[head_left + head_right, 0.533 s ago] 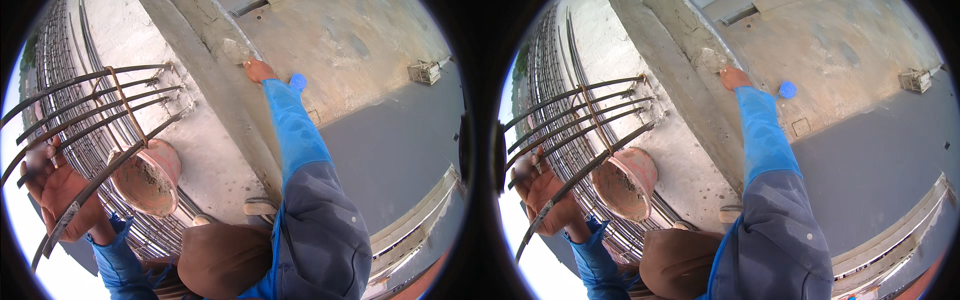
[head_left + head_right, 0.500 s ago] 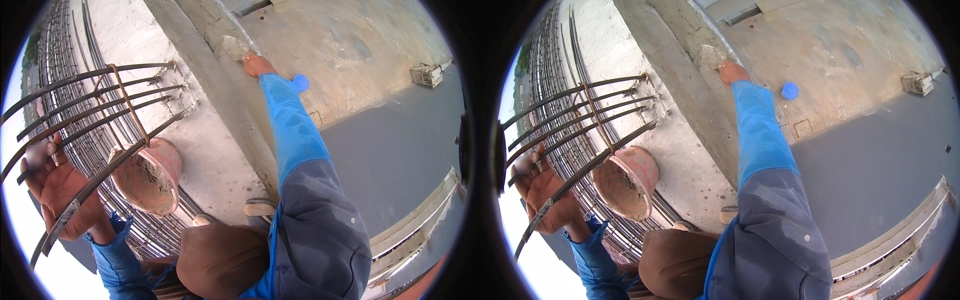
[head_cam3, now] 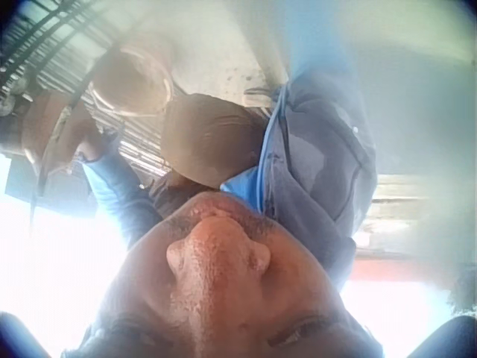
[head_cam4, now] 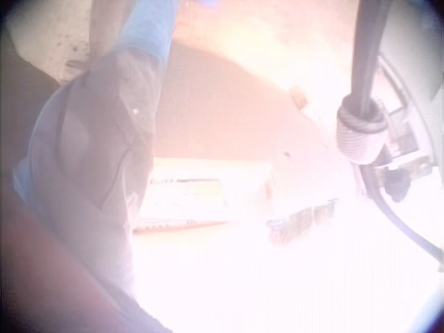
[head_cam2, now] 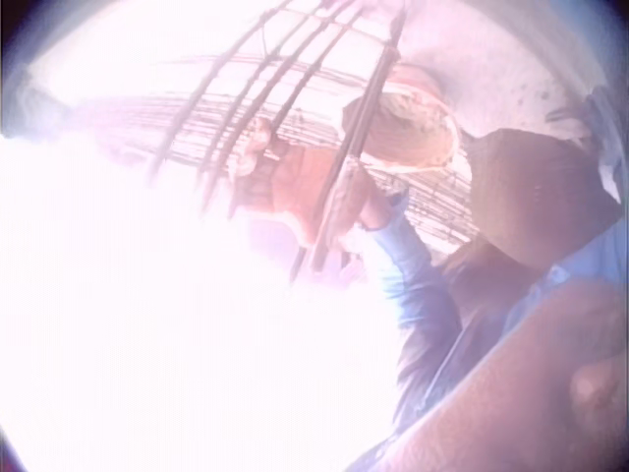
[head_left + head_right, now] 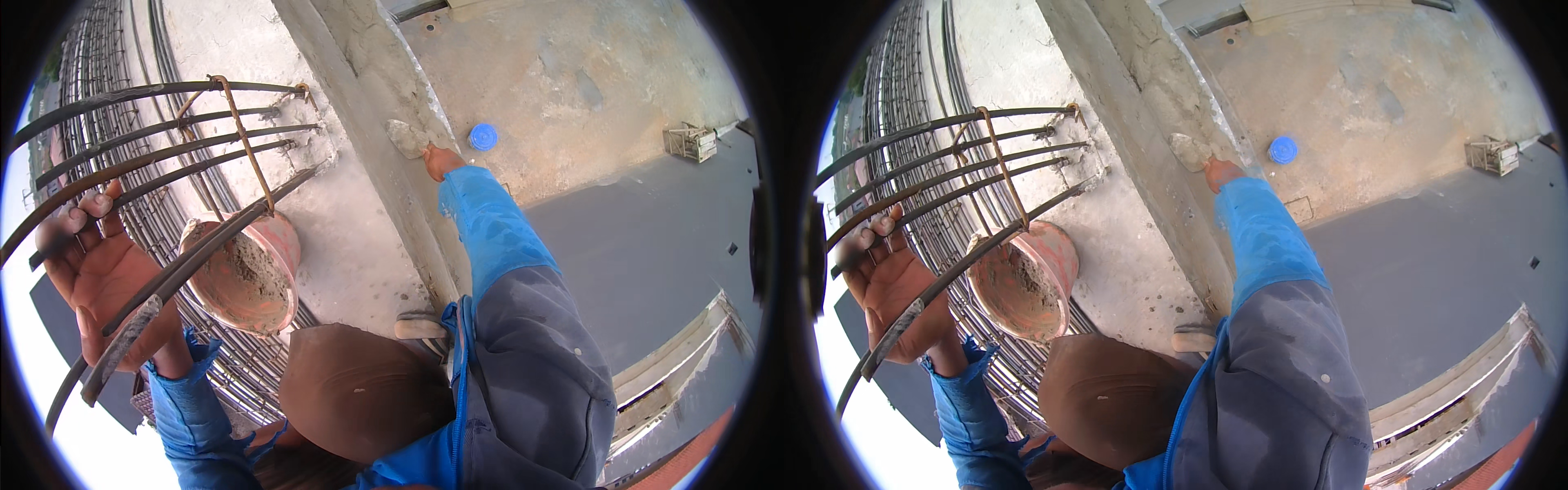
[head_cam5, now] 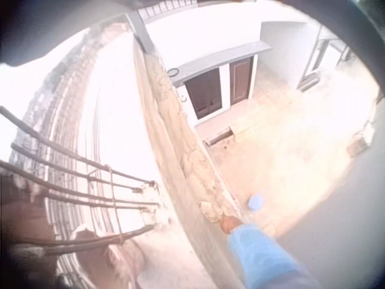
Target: The person scoops cement from a bucket using a trowel and applies it to a concrete ledge. They repeatedly smooth the surface along the edge of the ledge.
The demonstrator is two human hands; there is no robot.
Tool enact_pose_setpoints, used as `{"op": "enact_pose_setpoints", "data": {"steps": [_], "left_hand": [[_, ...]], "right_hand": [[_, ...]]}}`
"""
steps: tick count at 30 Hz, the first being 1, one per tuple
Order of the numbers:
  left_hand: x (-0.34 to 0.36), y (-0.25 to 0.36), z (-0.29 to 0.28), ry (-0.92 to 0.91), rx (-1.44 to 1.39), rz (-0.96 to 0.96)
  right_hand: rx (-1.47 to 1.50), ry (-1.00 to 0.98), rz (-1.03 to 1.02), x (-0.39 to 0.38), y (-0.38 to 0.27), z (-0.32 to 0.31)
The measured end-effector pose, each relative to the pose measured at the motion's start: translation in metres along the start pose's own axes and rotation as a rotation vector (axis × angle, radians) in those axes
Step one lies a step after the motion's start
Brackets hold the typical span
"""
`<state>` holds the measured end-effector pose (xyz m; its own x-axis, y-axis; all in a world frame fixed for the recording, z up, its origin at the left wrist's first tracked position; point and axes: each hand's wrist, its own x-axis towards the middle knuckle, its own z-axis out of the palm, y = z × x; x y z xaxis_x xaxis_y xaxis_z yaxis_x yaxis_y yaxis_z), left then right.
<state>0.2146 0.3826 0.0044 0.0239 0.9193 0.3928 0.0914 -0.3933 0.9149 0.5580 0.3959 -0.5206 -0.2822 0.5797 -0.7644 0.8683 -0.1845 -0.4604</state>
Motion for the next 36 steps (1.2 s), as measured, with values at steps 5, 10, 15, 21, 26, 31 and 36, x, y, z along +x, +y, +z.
{"op": "enact_pose_setpoints", "data": {"steps": [5,10,15,21,26,31,36], "left_hand": [[0.001,-0.009,-0.002,0.074,0.12,-0.049],[-0.018,-0.002,-0.052,-0.189,0.621,-0.116],[-0.134,-0.016,-0.187,-0.106,0.871,-0.666],[-0.244,-0.062,-0.199,0.408,0.171,-1.167],[-0.242,-0.089,-0.155,0.52,-0.002,-0.97],[-0.21,-0.069,-0.146,0.357,-0.132,-0.81],[-0.165,-0.049,-0.112,0.286,0.114,-0.64]], "right_hand": [[0.024,-0.016,0.132,-0.109,0.1,0.096],[-0.017,-0.092,0.382,-0.241,0.163,0.181],[0.151,0.092,0.234,-0.33,0.178,0.184],[0.167,0.51,-0.263,-0.362,0.05,0.028],[-0.055,0.459,-0.557,-0.403,-0.101,-0.091],[-0.307,0.272,-0.699,-0.431,-0.254,-0.136],[-0.68,0.069,-0.641,-0.432,-0.335,-0.137]]}}
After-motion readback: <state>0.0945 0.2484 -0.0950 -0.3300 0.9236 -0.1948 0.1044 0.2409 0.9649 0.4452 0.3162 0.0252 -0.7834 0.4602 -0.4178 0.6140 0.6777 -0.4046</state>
